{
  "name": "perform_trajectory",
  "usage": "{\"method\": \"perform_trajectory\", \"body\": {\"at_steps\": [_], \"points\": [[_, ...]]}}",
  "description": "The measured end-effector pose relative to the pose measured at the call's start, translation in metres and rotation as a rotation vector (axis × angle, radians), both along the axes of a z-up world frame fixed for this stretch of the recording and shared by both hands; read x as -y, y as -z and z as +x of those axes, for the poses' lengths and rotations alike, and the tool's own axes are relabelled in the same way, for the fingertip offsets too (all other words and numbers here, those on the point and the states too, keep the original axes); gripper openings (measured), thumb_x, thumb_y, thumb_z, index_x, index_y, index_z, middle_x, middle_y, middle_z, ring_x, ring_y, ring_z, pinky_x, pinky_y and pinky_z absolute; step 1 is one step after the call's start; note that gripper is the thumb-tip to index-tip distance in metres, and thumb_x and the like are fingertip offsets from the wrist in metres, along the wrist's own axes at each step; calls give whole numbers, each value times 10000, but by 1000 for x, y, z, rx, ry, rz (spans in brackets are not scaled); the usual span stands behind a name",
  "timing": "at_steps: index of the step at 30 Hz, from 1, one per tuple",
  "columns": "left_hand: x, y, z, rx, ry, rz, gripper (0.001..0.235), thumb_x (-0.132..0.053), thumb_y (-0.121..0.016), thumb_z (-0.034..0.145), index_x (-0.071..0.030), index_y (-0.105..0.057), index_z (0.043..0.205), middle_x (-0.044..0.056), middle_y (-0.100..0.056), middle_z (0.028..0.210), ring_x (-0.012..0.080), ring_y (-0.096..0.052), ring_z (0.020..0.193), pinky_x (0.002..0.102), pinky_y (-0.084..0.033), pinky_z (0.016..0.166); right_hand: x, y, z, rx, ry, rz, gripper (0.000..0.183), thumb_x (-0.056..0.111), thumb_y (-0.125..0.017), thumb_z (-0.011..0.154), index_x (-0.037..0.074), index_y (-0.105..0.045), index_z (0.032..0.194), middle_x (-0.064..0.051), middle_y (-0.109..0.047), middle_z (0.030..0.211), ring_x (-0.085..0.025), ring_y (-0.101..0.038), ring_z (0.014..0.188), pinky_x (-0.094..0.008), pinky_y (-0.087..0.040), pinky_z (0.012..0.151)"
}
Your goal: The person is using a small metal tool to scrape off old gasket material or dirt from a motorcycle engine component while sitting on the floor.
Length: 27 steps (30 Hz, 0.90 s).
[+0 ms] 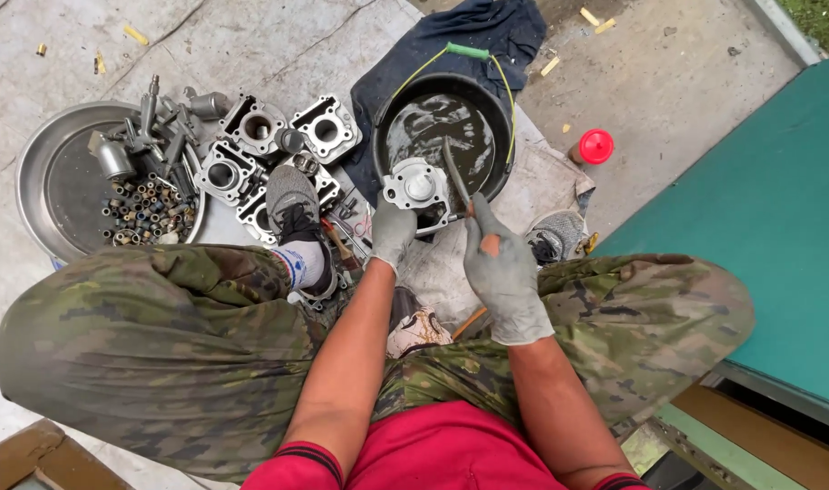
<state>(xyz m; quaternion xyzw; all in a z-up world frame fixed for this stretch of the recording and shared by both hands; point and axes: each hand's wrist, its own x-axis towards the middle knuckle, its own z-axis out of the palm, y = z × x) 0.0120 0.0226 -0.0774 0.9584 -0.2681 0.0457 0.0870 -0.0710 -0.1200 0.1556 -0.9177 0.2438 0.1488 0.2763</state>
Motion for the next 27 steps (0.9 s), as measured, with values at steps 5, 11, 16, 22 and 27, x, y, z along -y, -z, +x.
{"method": "perform_trajectory", "body": {"at_steps": [5, 11, 16, 22, 27], "points": [[14, -54, -3, -438, -369, -395, 222, -70, -475, 951, 99, -547, 1075, 178, -634, 1039, 437, -655, 1017, 479, -582, 810, -16, 79, 38, -17, 0, 7, 487, 425, -388, 1042, 383, -415, 1526, -127, -709, 1277, -406, -668, 1160, -552, -553, 992], [2, -4, -14, -98, -153, -13, 204, -34, -483, 944, 39, -667, 995, 137, -713, 911, 382, -661, 1002, 554, -393, 934, -12, 43, 24, -4, 80, 18, 455, 491, -392, 1049, 319, -530, 1446, -150, -737, 1188, -417, -679, 1117, -577, -538, 979], [15, 2, -19, -181, -275, -180, 201, -50, -520, 917, 106, -604, 1011, 183, -680, 930, 440, -673, 941, 515, -497, 809, -6, 93, 26, 24, -6, -42, 433, 439, -420, 1037, 377, -502, 1458, -104, -735, 1215, -384, -683, 1125, -520, -563, 975], [20, 18, -8, -418, -469, -477, 338, -113, -535, 951, 156, -504, 1154, 239, -630, 1024, 511, -670, 962, 484, -602, 731, 3, 65, 25, 190, 9, 45, 418, 333, -480, 1043, 264, -583, 1443, -120, -732, 1213, -410, -668, 1120, -558, -563, 933], [15, -79, -14, -561, -586, -615, 340, -40, -521, 901, 133, -439, 1181, 233, -607, 1108, 550, -658, 1024, 503, -605, 778, -6, 84, 13, 153, -7, 7, 503, 394, -454, 1031, 397, -417, 1533, -64, -702, 1289, -338, -658, 1177, -510, -571, 977]]}}
